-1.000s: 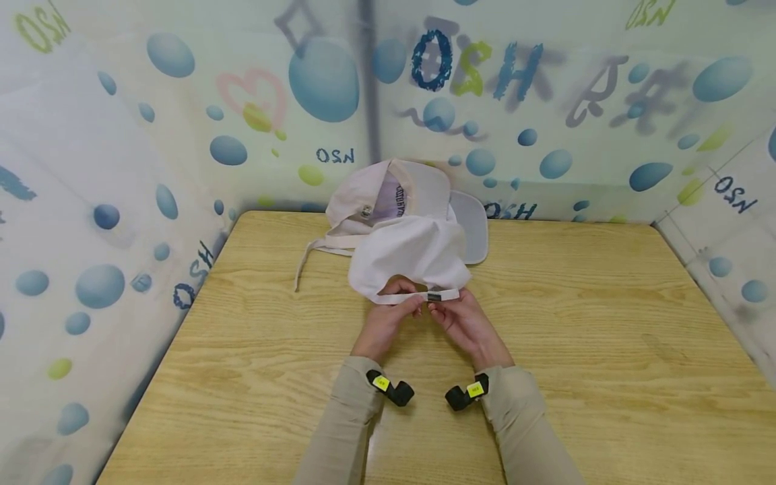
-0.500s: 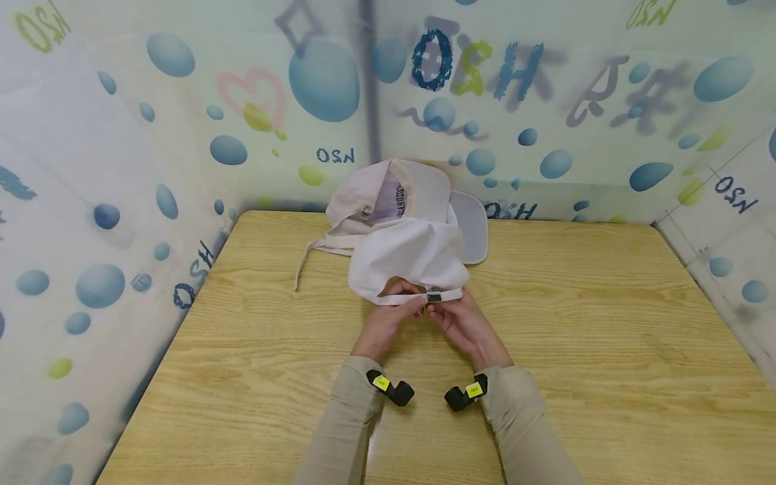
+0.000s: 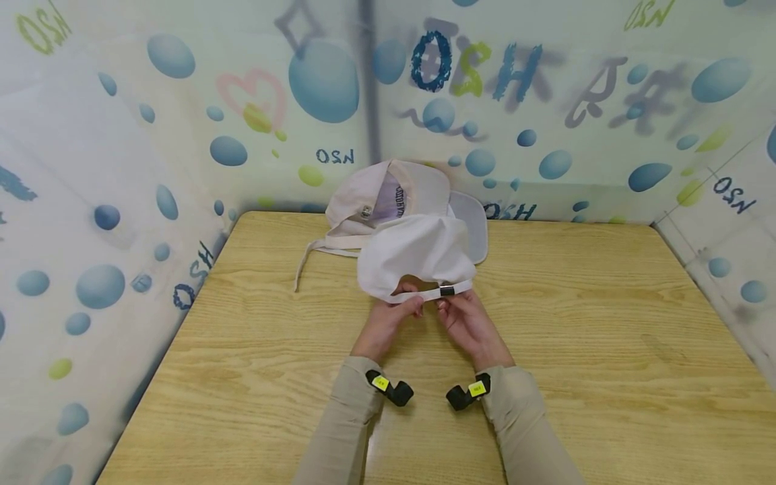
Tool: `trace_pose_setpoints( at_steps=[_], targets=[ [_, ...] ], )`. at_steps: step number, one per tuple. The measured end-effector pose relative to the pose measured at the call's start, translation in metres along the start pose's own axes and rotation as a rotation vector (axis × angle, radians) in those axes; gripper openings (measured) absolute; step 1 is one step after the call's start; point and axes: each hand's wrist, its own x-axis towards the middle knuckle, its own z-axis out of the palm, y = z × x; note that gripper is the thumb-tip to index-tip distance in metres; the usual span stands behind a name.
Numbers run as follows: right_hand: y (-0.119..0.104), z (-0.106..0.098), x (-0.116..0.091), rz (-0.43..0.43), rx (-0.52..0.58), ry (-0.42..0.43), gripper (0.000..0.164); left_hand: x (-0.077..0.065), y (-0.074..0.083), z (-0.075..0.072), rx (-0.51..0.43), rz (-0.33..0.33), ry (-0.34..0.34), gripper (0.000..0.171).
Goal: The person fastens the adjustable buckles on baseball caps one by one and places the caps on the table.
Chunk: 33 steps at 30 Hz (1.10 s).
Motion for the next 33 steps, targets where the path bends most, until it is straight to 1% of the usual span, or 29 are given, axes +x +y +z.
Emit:
trace_pose_setpoints(
  at_steps=[3,6,10,14,20,27,33],
  targets=[
    [-0.0005,0.0006,-0.0003,0.003,-0.003,0.004,0.029,-0.0004,0.0036,0.0009,-0.025,-0.022,0.013,0.021],
    [-0.0001,-0.0005,0.0000,0.000,-0.006,-0.018,0.028,-0.0001,0.0063,0.0013,-0.051,-0.031,0.031,0.022],
    [0.0007,-0.0017,0.0009,0.001,-0.011,-0.032,0.026,0.0009,0.0075,0.0018,-0.067,-0.010,0.049,0.022],
    [0.0007,-0.0007,0.0016,0.014,-0.017,-0.012,0.026,0.0019,0.0077,0.0019,-0.081,0.008,0.055,0.017],
    [0.0012,-0.0009,0.0016,0.024,-0.038,0.013,0.023,0.0016,0.0081,0.0016,-0.085,0.011,0.056,0.018],
    [0.0037,-0.0012,0.0018,0.048,-0.099,0.049,0.020,0.0012,0.0077,0.0011,-0.064,0.007,0.040,0.014],
    [0.0054,0.0007,0.0014,0.055,-0.117,0.039,0.021,0.0008,0.0080,0.0015,-0.049,0.007,0.033,0.013]
  ],
)
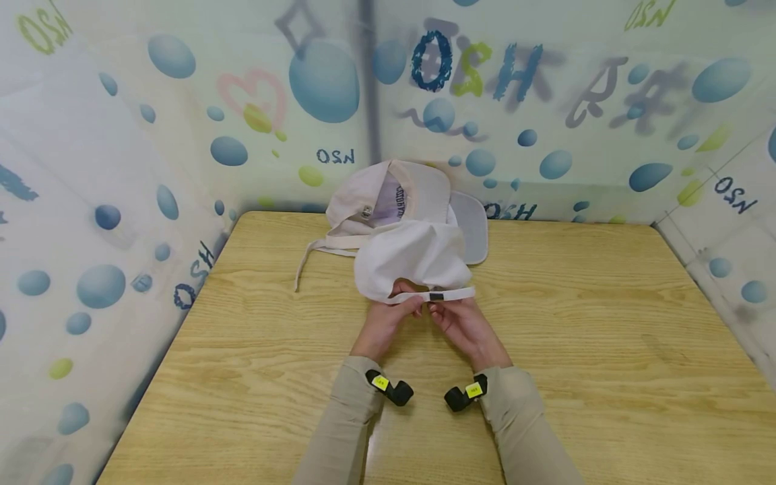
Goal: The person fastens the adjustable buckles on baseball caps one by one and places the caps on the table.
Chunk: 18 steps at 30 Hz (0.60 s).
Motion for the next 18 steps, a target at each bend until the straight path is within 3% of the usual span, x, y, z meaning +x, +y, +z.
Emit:
trace_pose_setpoints(
  at_steps=[8,18],
  targets=[
    [-0.0001,0.0001,0.0002,-0.024,0.011,-0.030,0.023,-0.0007,-0.0010,0.0000,0.024,-0.002,-0.016,0.018],
    [-0.0021,-0.0032,0.0000,-0.068,0.137,-0.069,0.029,-0.0018,-0.0027,-0.0003,0.048,0.002,-0.012,0.019]
  ],
)
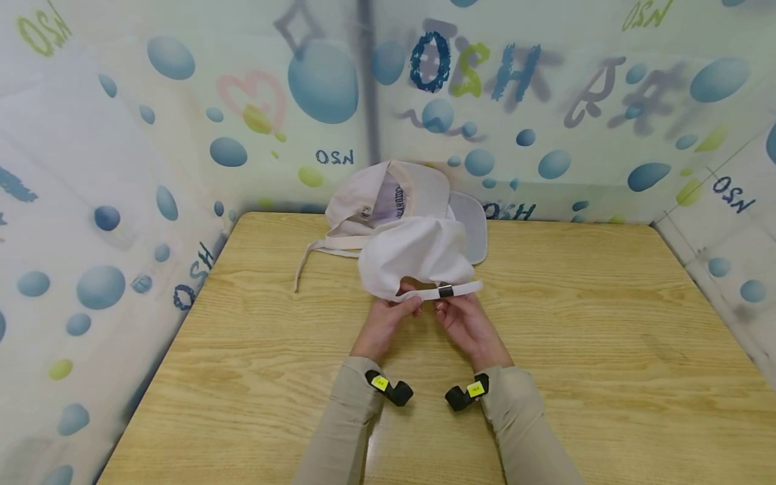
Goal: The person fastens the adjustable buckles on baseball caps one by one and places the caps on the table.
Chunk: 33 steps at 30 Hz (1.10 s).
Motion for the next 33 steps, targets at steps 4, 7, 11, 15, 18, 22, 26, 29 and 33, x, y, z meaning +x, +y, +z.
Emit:
trace_pose_setpoints(
  at_steps=[4,7,11,15,18,22,26,29,33],
  targets=[
    [-0.0005,-0.0005,0.0002,0.006,-0.001,0.001,0.029,-0.0013,0.0029,0.0003,-0.052,-0.018,0.009,0.018],
    [-0.0004,-0.0002,0.0002,0.009,-0.018,0.006,0.028,-0.0021,0.0038,-0.0003,-0.070,-0.025,0.016,0.017],
    [-0.0002,0.0000,0.0005,0.013,-0.041,0.021,0.029,-0.0021,0.0040,-0.0008,-0.072,-0.032,0.032,0.018],
    [-0.0009,0.0003,0.0009,0.022,-0.050,0.041,0.029,-0.0008,0.0039,-0.0008,-0.070,-0.030,0.035,0.011],
    [-0.0016,0.0003,0.0007,0.028,-0.051,0.054,0.027,0.0000,0.0040,-0.0007,-0.069,-0.022,0.031,0.007],
    [-0.0019,0.0002,0.0001,0.032,-0.060,0.057,0.024,0.0003,0.0041,-0.0007,-0.071,-0.011,0.028,0.007],
    [-0.0021,0.0002,-0.0009,0.029,-0.069,0.060,0.017,0.0002,0.0044,-0.0007,-0.068,-0.017,0.031,0.009],
    [-0.0022,0.0006,-0.0012,0.027,-0.069,0.073,0.016,-0.0002,0.0046,-0.0011,-0.060,-0.023,0.028,0.010],
    [-0.0025,0.0010,-0.0007,0.020,-0.066,0.083,0.016,-0.0003,0.0043,-0.0013,-0.062,-0.026,0.021,0.011]
  ],
)
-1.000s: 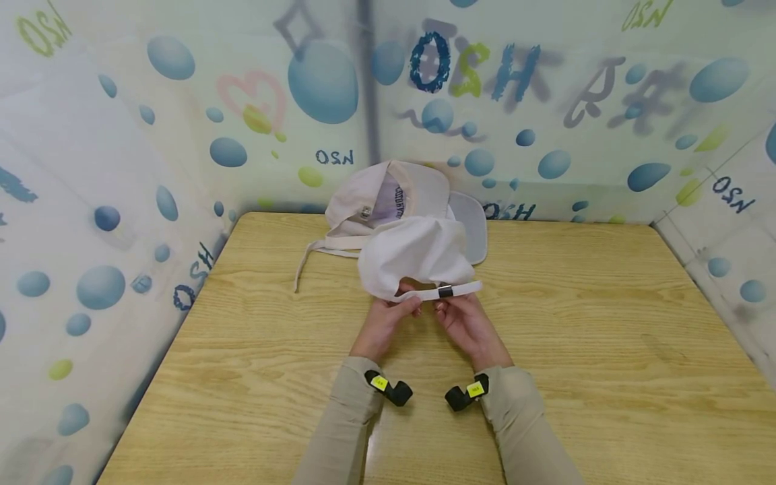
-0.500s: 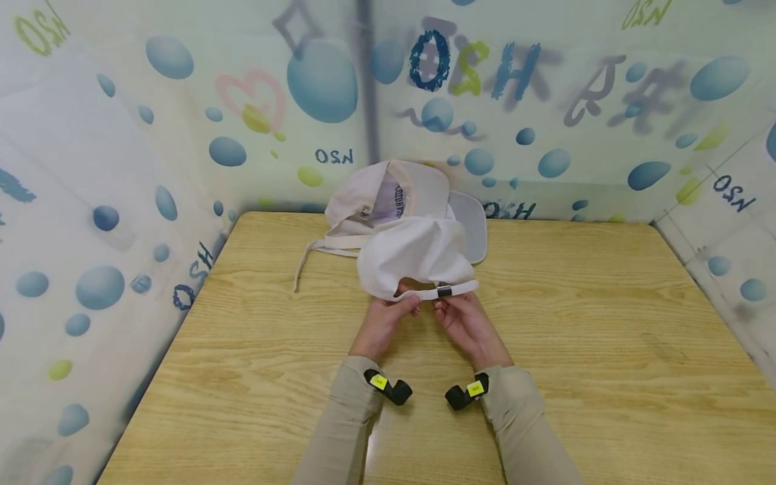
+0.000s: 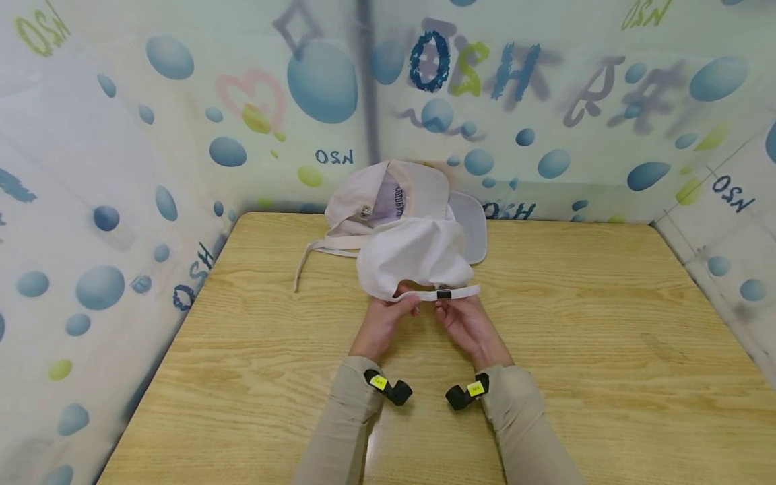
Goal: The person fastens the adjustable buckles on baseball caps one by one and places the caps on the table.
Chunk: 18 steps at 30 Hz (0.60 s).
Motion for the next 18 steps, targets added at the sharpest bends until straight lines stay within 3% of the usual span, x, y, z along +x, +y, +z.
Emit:
trace_pose_setpoints(
  at_steps=[9,18],
  targets=[
    [-0.0001,0.0007,0.0018,-0.010,0.013,0.002,0.019,0.0001,0.0003,0.0007,-0.042,0.018,0.014,0.009],
    [0.0004,0.0000,0.0021,-0.030,-0.060,0.014,0.026,0.0005,0.0000,0.0010,-0.051,0.039,0.019,0.008]
  ],
)
